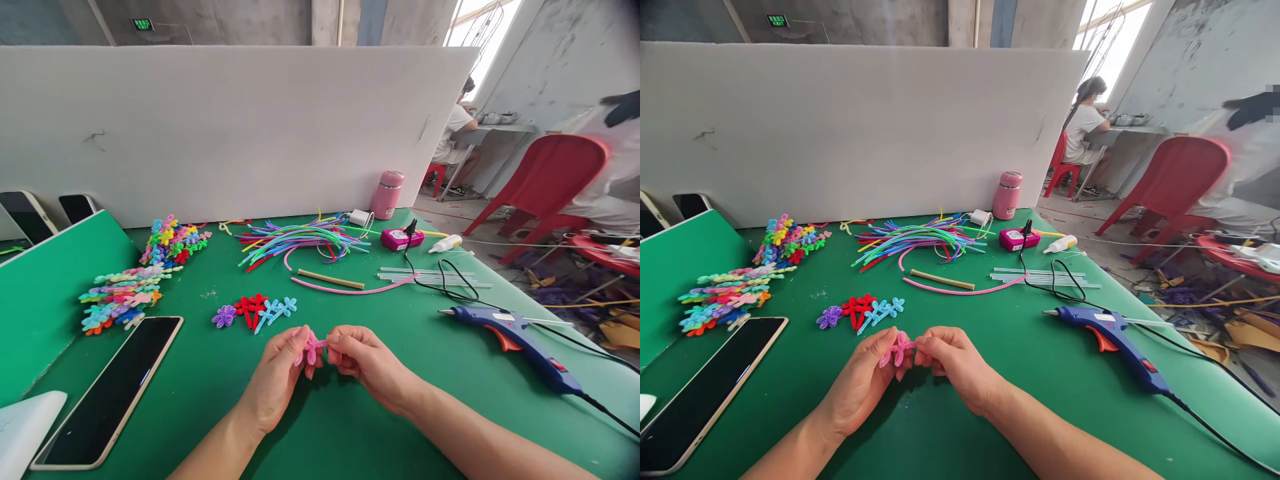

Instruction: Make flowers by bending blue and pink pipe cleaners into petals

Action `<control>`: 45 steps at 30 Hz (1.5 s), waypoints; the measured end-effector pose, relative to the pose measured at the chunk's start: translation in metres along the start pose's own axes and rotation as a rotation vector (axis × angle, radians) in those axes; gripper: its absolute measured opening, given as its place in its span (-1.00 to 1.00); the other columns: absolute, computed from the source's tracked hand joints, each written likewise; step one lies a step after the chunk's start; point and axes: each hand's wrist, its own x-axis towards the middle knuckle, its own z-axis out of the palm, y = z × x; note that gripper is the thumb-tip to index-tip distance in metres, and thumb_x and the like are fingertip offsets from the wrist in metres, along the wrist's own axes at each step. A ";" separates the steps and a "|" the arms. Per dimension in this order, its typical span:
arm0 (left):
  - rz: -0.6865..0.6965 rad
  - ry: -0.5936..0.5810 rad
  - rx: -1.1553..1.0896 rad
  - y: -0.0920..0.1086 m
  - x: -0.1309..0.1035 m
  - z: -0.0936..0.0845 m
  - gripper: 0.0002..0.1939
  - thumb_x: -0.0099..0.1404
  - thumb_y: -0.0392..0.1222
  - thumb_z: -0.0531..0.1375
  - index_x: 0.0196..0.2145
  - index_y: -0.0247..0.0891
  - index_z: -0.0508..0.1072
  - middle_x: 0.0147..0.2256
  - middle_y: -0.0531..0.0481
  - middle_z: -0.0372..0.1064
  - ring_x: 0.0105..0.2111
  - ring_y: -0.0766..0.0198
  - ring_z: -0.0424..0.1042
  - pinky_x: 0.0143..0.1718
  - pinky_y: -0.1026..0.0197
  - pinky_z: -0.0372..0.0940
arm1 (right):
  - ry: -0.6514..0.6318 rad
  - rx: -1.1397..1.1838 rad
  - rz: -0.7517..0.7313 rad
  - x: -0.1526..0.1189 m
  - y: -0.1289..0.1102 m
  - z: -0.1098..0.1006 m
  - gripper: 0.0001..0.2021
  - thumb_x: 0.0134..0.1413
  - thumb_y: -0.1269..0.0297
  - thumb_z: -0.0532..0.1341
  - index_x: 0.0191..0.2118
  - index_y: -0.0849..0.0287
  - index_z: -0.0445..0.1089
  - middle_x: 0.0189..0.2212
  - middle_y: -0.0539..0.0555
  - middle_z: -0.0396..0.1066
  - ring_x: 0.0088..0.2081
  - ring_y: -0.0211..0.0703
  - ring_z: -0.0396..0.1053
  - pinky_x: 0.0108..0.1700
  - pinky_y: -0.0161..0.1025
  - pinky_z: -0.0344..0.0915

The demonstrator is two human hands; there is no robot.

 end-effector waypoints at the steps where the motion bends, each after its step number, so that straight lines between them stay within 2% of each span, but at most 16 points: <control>1: -0.016 -0.019 -0.010 0.001 0.000 0.000 -0.67 0.17 -0.05 0.08 -0.65 -0.28 0.23 -0.59 0.08 0.14 -0.53 0.36 0.13 -0.52 0.30 0.06 | -0.008 -0.031 -0.003 0.000 0.000 0.000 -0.69 -0.16 0.12 0.18 -0.65 0.26 0.22 -0.65 -0.05 0.17 -0.59 -0.41 0.01 -0.54 -0.37 -0.15; 4: -0.046 -0.068 0.018 0.003 -0.001 0.001 -0.71 0.12 -0.12 0.15 -0.66 -0.29 0.24 -0.60 0.07 0.19 -0.54 0.37 0.12 -0.52 0.30 0.04 | -0.032 -0.104 -0.021 0.000 0.001 0.001 -0.66 -0.14 0.06 0.16 -0.64 0.26 0.22 -0.64 -0.04 0.17 -0.58 -0.40 0.01 -0.53 -0.37 -0.13; 8: -0.056 -0.038 -0.040 0.003 0.000 -0.001 -0.76 0.11 -0.19 0.17 -0.64 -0.30 0.27 -0.62 0.10 0.18 -0.56 0.41 0.11 -0.53 0.32 0.02 | -0.062 -0.241 -0.101 -0.001 -0.002 0.000 -0.64 -0.02 0.05 0.06 -0.60 0.25 0.22 -0.62 -0.04 0.16 -0.57 -0.38 0.00 -0.52 -0.36 -0.07; 10: -0.057 -0.009 -0.095 0.002 0.001 -0.003 -0.76 0.11 -0.21 0.16 -0.64 -0.30 0.27 -0.63 0.11 0.16 -0.57 0.42 0.11 -0.53 0.32 0.01 | -0.045 -0.375 -0.199 -0.002 -0.003 -0.002 -0.67 0.05 0.09 0.01 -0.54 0.25 0.25 -0.58 -0.02 0.17 -0.54 -0.35 0.03 -0.49 -0.36 0.00; 13: -0.048 0.017 -0.158 0.000 0.003 -0.006 -0.73 0.12 -0.24 0.15 -0.68 -0.30 0.23 -0.66 0.13 0.12 -0.59 0.42 0.10 -0.51 0.31 0.02 | 0.072 -0.633 -0.409 -0.003 -0.002 -0.006 -0.80 0.05 0.23 0.03 -0.30 0.23 0.29 -0.46 0.02 0.25 -0.47 -0.31 0.13 -0.44 -0.35 0.11; 16: -0.045 0.007 -0.184 -0.001 0.004 -0.007 -0.68 0.14 -0.25 0.14 -0.71 -0.29 0.19 -0.68 0.13 0.10 -0.60 0.42 0.08 -0.50 0.30 0.04 | 0.148 -0.904 -0.612 -0.002 0.001 -0.010 -0.76 -0.01 0.33 0.10 -0.16 0.18 0.24 -0.39 0.04 0.28 -0.48 -0.31 0.18 -0.44 -0.34 0.18; 22: -0.091 -0.004 -0.157 0.000 0.003 -0.006 -0.75 0.10 -0.24 0.17 -0.67 -0.30 0.24 -0.67 0.14 0.11 -0.60 0.43 0.08 -0.52 0.32 0.03 | 0.141 -1.209 -0.914 0.000 0.002 -0.015 -0.84 0.04 0.30 0.11 -0.24 0.17 0.33 -0.41 0.08 0.35 -0.42 -0.26 0.27 -0.40 -0.33 0.22; 26: -0.106 -0.028 -0.122 0.000 0.002 -0.006 -0.74 0.09 -0.22 0.19 -0.66 -0.30 0.24 -0.66 0.14 0.08 -0.59 0.42 0.09 -0.51 0.32 0.03 | 0.144 -1.267 -0.986 0.001 -0.001 -0.014 -0.85 0.08 0.28 0.09 -0.36 0.19 0.36 -0.50 0.06 0.35 -0.47 -0.26 0.24 -0.43 -0.32 0.17; 30: -0.088 -0.042 -0.081 0.002 0.001 -0.005 -0.72 0.07 -0.20 0.20 -0.68 -0.29 0.20 -0.66 0.15 0.06 -0.58 0.41 0.09 -0.52 0.32 0.02 | 0.100 -1.231 -0.911 -0.001 -0.003 -0.012 -0.80 0.10 0.29 0.05 -0.45 0.21 0.35 -0.56 0.06 0.31 -0.51 -0.27 0.19 -0.45 -0.32 0.13; 34: -0.060 -0.052 -0.013 0.004 0.000 -0.002 -0.71 0.06 -0.17 0.20 -0.68 -0.28 0.19 -0.66 0.14 0.05 -0.58 0.40 0.07 -0.52 0.31 0.01 | 0.059 -1.052 -0.732 -0.003 -0.005 -0.009 -0.75 0.10 0.27 0.02 -0.54 0.21 0.29 -0.60 0.02 0.21 -0.53 -0.30 0.13 -0.50 -0.34 0.08; 38: -0.019 -0.068 0.079 0.005 0.000 -0.002 -0.68 0.08 -0.12 0.18 -0.68 -0.27 0.16 -0.64 0.13 0.03 -0.56 0.38 0.05 -0.51 0.30 0.02 | 0.038 -0.755 -0.472 -0.003 -0.002 -0.006 -0.70 0.07 0.19 0.03 -0.61 0.20 0.18 -0.63 -0.04 0.12 -0.56 -0.33 0.04 -0.52 -0.35 0.00; 41: 0.013 -0.078 0.165 0.004 0.000 -0.003 -0.67 0.11 -0.08 0.14 -0.67 -0.26 0.16 -0.62 0.11 0.05 -0.54 0.36 0.06 -0.50 0.29 0.03 | -0.009 -0.464 -0.284 -0.002 -0.001 -0.003 -0.69 0.01 0.13 0.06 -0.61 0.22 0.18 -0.65 -0.05 0.12 -0.56 -0.35 0.01 -0.52 -0.36 -0.03; 45: 0.066 -0.084 0.289 0.003 -0.002 -0.002 -0.68 0.15 -0.08 0.10 -0.66 -0.27 0.20 -0.60 0.09 0.06 -0.52 0.34 0.08 -0.47 0.28 0.02 | -0.003 -0.112 -0.047 -0.001 -0.002 0.000 -0.75 -0.12 0.22 0.13 -0.66 0.24 0.16 -0.69 -0.08 0.10 -0.62 -0.42 -0.07 -0.57 -0.38 -0.15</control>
